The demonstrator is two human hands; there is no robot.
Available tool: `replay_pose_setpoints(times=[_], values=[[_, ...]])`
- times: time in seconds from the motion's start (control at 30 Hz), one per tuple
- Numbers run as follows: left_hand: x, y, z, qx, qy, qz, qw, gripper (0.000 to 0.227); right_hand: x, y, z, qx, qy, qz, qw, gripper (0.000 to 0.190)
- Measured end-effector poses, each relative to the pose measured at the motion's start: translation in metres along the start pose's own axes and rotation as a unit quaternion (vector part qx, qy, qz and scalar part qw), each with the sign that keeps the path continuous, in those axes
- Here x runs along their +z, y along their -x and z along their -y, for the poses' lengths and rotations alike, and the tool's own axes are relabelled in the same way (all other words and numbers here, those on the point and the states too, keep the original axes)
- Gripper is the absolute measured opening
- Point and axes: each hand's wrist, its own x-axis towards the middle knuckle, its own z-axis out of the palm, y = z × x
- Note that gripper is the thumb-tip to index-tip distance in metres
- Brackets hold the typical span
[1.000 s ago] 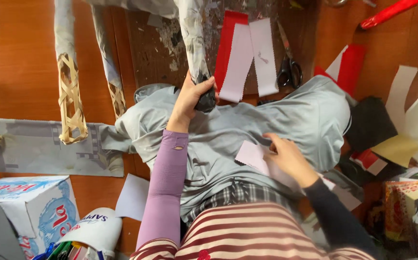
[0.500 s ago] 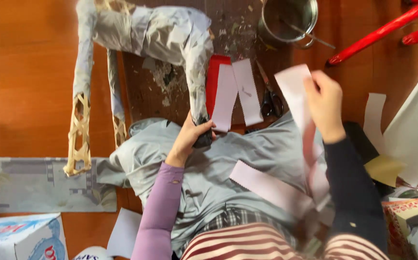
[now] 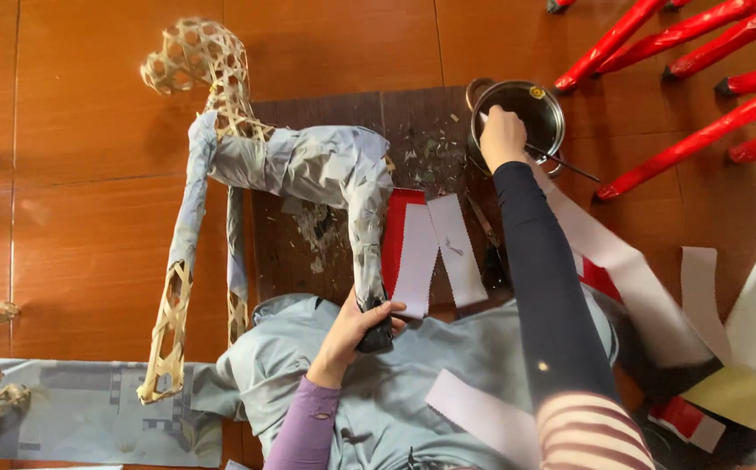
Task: Assembling and decorating a paper animal figure with red and black paper strips and glue.
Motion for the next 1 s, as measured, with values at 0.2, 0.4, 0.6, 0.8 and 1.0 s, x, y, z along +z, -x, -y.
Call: replay_pose_setpoints(times=[0.2, 0.4, 0.6, 0.8, 1.0], values=[[-0.019, -0.010, 0.022, 0.013, 0.031, 0.023, 0.999, 0.052, 0.085, -0.011, -0.035, -0.020, -0.036, 0.162, 0.986, 0.021], [-0.007, -0.007, 0.012, 0.030, 0.000, 0.003, 1.000, 0.051, -0.012, 0.024, -0.017, -0.015, -0.215, 0.194, 0.957, 0.040], [-0.026, -0.023, 0.035, 0.084, -0.097, -0.025, 0.991, 0.057, -0.133, 0.127, 0.058, 0.059, -0.613, 0.274, 0.739, 0.054], [-0.028, -0.028, 0.043, 0.147, -0.177, -0.052, 0.972, 0.071, -0.102, 0.306, 0.127, 0.086, -0.606, 0.173, 0.771, 0.040], [-0.056, -0.051, 0.055, 0.281, -0.178, -0.147, 0.931, 0.058, -0.105, 0.363, 0.216, -0.019, -0.581, 0.070, 0.811, 0.049]])
